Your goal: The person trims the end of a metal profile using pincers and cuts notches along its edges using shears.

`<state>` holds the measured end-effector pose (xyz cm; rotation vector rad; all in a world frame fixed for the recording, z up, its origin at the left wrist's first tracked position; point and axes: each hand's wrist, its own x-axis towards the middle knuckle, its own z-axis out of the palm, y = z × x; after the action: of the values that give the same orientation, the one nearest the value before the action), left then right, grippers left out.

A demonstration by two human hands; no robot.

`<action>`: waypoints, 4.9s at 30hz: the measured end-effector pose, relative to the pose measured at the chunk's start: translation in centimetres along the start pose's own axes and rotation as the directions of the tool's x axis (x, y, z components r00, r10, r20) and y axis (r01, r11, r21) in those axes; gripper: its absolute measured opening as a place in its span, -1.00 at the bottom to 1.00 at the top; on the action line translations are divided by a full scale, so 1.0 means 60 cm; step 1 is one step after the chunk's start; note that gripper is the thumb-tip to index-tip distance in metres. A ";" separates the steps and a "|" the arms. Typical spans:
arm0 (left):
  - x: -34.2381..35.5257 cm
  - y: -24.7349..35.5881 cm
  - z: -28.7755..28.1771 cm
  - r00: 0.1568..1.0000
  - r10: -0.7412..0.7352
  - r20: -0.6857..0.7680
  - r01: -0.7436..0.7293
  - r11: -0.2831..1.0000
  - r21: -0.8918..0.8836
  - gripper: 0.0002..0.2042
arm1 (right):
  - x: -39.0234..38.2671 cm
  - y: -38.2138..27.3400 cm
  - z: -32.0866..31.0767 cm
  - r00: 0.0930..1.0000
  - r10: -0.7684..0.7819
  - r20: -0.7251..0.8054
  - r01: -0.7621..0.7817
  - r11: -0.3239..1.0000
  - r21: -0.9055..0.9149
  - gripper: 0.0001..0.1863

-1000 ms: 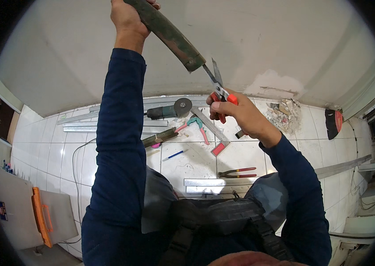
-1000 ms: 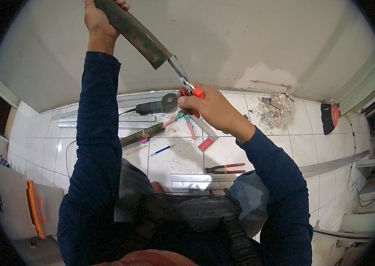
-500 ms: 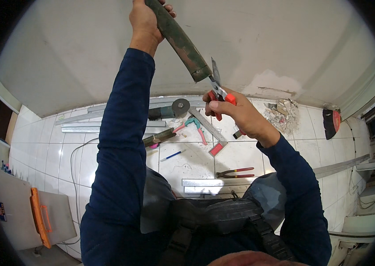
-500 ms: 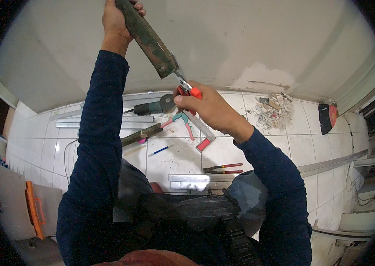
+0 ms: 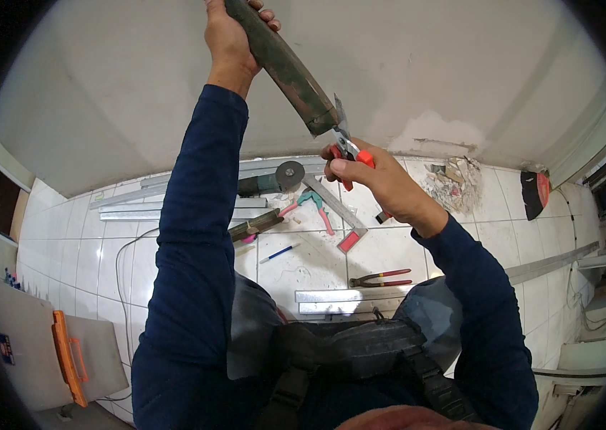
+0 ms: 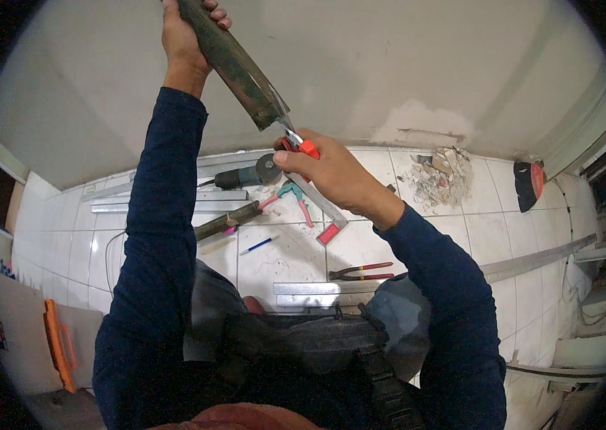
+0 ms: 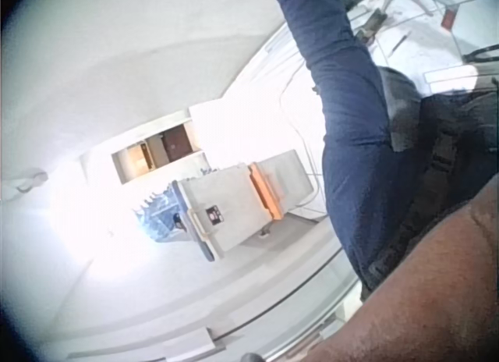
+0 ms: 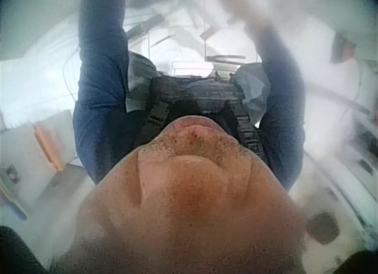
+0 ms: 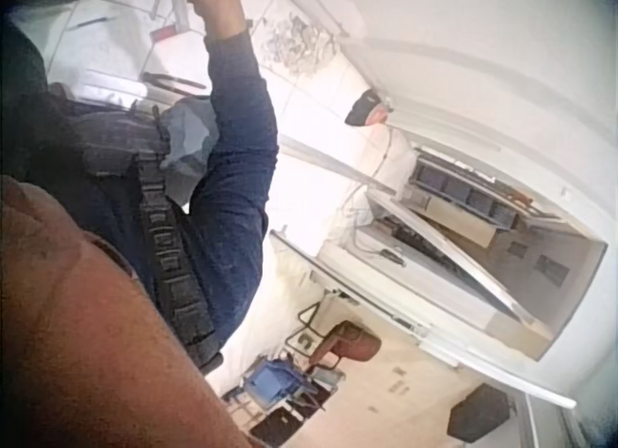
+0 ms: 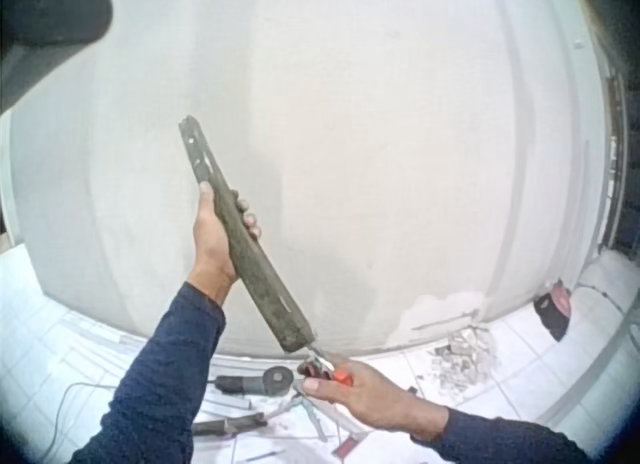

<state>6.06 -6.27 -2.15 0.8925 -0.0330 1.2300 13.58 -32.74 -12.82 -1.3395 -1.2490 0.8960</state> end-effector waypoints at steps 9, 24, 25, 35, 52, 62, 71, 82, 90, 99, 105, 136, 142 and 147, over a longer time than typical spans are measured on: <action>0.003 -0.008 -0.009 0.999 -0.001 -0.033 0.001 1.000 -0.001 -0.50 | -0.003 -0.009 0.000 0.999 0.028 0.016 -0.028 0.999 0.028 -0.62; -0.024 0.051 0.044 0.978 0.136 0.155 -0.133 0.991 -0.030 -0.48 | -0.009 -0.002 0.018 0.999 0.039 0.003 -0.039 0.999 -0.008 -0.58; -0.025 0.052 0.046 0.978 0.136 0.155 -0.133 0.991 -0.032 -0.48 | -0.011 -0.003 0.018 0.999 0.048 -0.003 -0.048 0.999 -0.014 -0.59; -0.035 0.049 0.061 0.973 0.158 0.171 -0.162 0.987 0.012 -0.44 | -0.005 0.004 0.024 0.998 -0.033 -0.048 0.038 0.994 0.103 -0.61; -0.039 0.054 0.065 0.966 0.175 0.191 -0.175 0.984 -0.018 -0.43 | -0.013 0.000 0.028 1.000 -0.018 -0.002 0.018 1.000 0.001 -0.59; 0.010 0.049 0.017 0.962 0.265 0.062 -0.271 0.909 0.316 -0.56 | -0.006 0.002 0.018 0.962 -0.217 -0.168 0.131 0.900 -0.416 -0.57; 0.010 0.069 0.003 0.989 0.148 -0.015 -0.147 0.989 0.033 -0.48 | -0.001 0.010 -0.003 1.000 -0.008 0.015 0.008 1.000 0.008 -0.56; 0.003 0.049 0.014 0.987 0.127 0.096 -0.124 0.992 -0.038 -0.46 | -0.009 -0.009 0.000 0.993 0.018 0.115 -0.026 0.997 0.066 -0.51; -0.003 0.041 0.013 0.990 0.105 0.099 -0.101 0.994 -0.049 -0.47 | -0.009 -0.006 0.006 0.997 0.049 0.054 -0.048 0.999 -0.018 -0.45; 0.012 0.030 -0.007 0.987 0.098 0.129 -0.080 0.987 -0.139 -0.50 | -0.012 -0.016 0.011 0.999 -0.043 -0.008 0.041 0.986 -0.162 -0.44; 0.006 0.032 0.000 0.991 0.111 0.077 -0.110 0.994 -0.009 -0.49 | -0.009 -0.002 0.008 0.992 -0.117 -0.049 0.100 0.960 -0.260 -0.37; -0.015 0.053 0.031 0.947 0.229 0.226 -0.217 0.973 -0.077 -0.45 | -0.009 0.007 0.021 1.000 0.005 -0.028 -0.008 0.994 -0.107 -0.52; -0.023 0.041 0.043 0.950 0.167 0.263 -0.156 0.986 -0.061 -0.44 | -0.006 0.016 0.024 1.000 0.002 -0.025 -0.003 1.000 -0.015 -0.52; -0.025 0.044 0.049 0.954 0.172 0.246 -0.157 0.984 -0.080 -0.44 | -0.013 0.012 0.022 0.999 0.029 -0.024 -0.030 0.999 -0.045 -0.53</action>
<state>4.57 -9.12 0.60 1.0049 -0.3533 1.2555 12.31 -33.18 -13.86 -1.4042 -1.2411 0.8747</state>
